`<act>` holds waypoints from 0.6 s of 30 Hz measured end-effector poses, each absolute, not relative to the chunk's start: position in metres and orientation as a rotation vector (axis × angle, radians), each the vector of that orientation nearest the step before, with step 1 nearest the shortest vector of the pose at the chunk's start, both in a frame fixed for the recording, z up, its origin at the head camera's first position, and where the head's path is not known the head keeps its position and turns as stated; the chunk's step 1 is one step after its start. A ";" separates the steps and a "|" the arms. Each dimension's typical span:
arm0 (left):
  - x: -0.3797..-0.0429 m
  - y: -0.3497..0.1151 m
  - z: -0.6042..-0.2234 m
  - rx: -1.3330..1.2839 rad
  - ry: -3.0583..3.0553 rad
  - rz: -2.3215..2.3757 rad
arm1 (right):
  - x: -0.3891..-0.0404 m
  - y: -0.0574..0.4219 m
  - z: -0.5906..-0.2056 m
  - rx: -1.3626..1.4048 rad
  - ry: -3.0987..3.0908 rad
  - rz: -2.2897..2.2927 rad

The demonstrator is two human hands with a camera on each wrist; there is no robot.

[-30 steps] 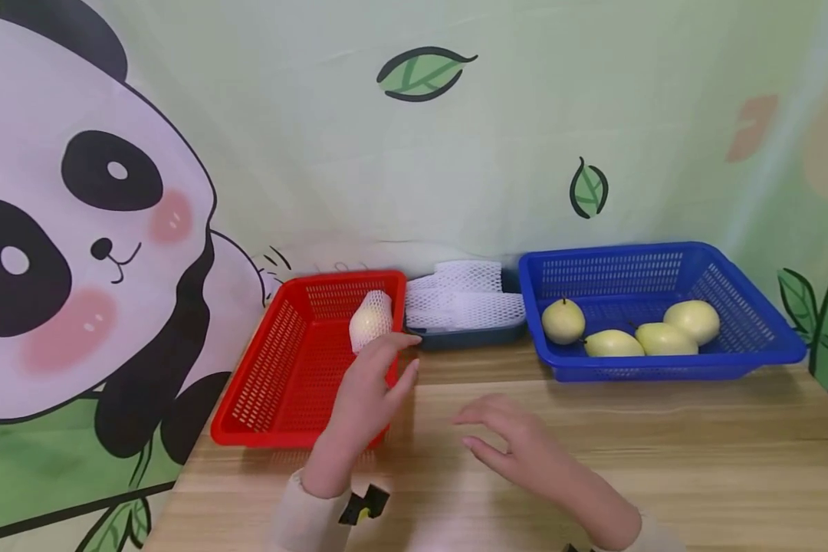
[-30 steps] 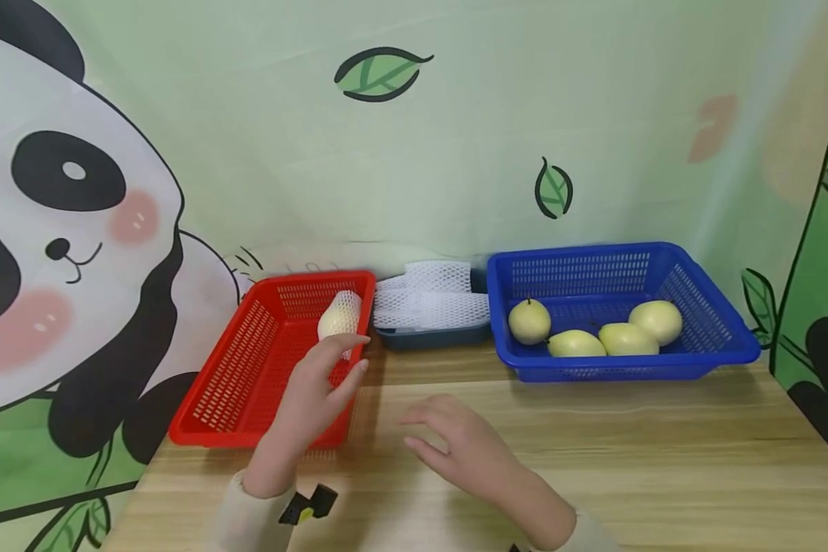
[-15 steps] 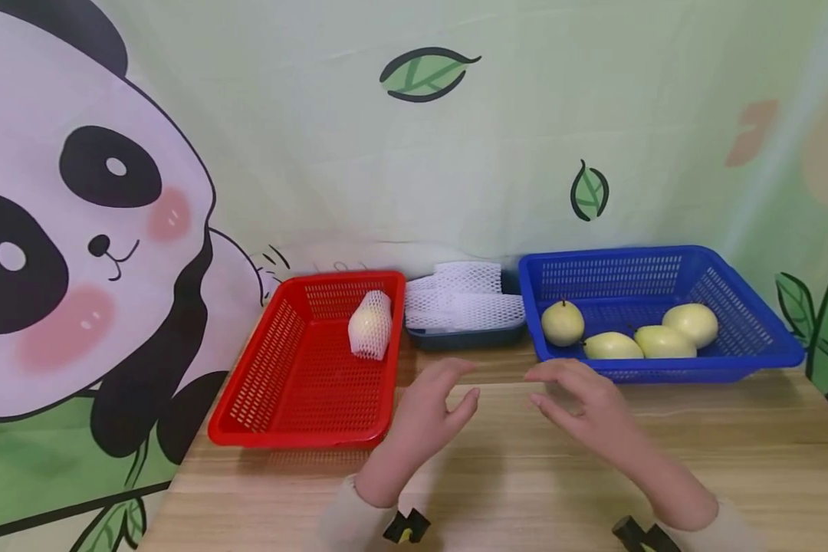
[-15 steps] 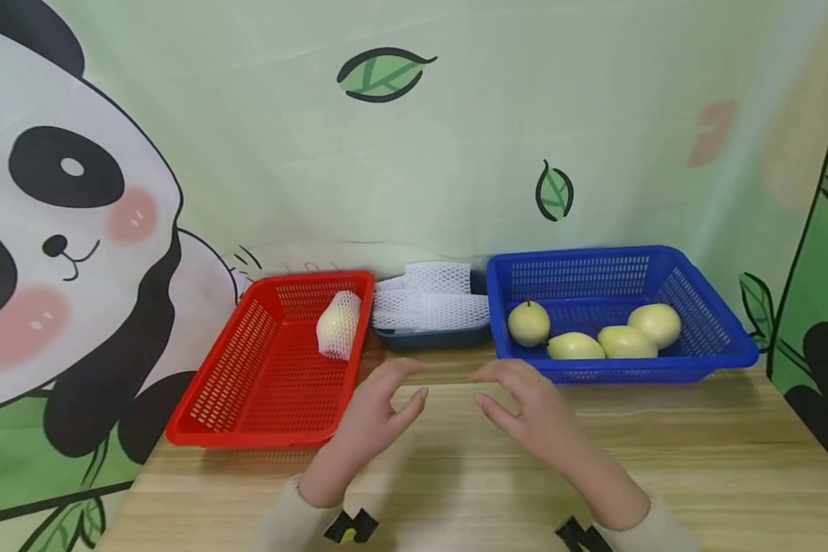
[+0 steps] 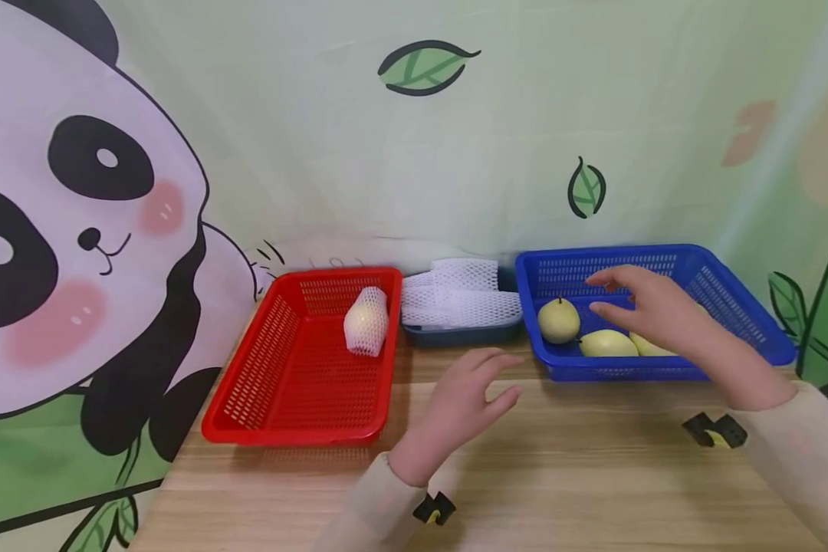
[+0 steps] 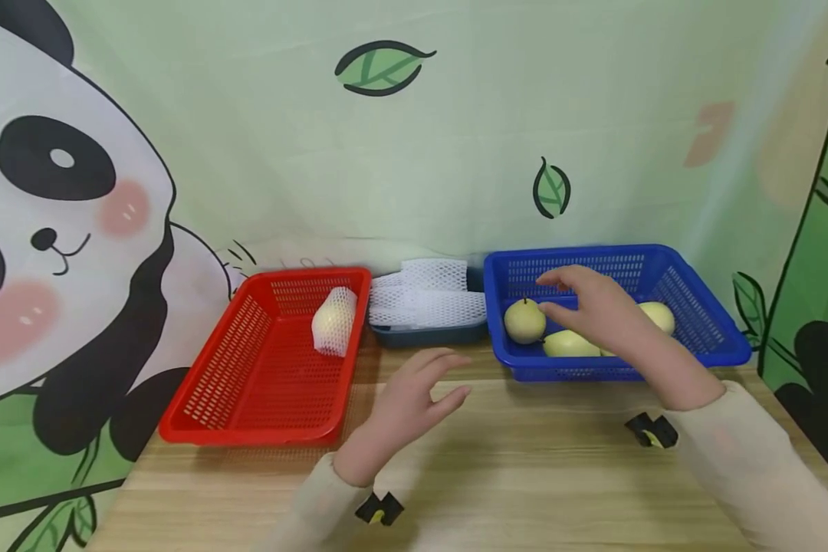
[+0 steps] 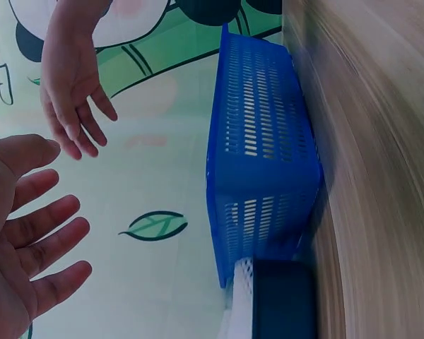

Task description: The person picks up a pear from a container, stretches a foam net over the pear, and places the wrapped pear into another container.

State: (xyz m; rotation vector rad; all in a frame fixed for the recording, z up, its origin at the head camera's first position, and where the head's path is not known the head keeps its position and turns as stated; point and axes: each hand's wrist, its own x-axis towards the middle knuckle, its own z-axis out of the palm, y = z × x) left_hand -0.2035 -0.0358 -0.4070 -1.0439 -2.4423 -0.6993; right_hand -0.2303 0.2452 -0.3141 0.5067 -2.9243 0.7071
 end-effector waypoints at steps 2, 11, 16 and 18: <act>-0.205 -0.032 -0.407 -1.056 -2.439 -0.693 | -0.241 0.254 -0.307 0.493 -2.978 0.669; -0.211 -0.016 -0.412 -1.076 -2.418 -0.688 | -0.288 0.290 -0.305 0.460 -3.103 0.565; -0.221 -0.007 -0.419 -1.076 -2.375 -0.643 | -0.312 0.308 -0.316 0.383 -3.191 0.589; -0.225 -0.003 -0.421 -1.079 -2.367 -0.624 | -0.320 0.315 -0.322 0.363 -3.227 0.621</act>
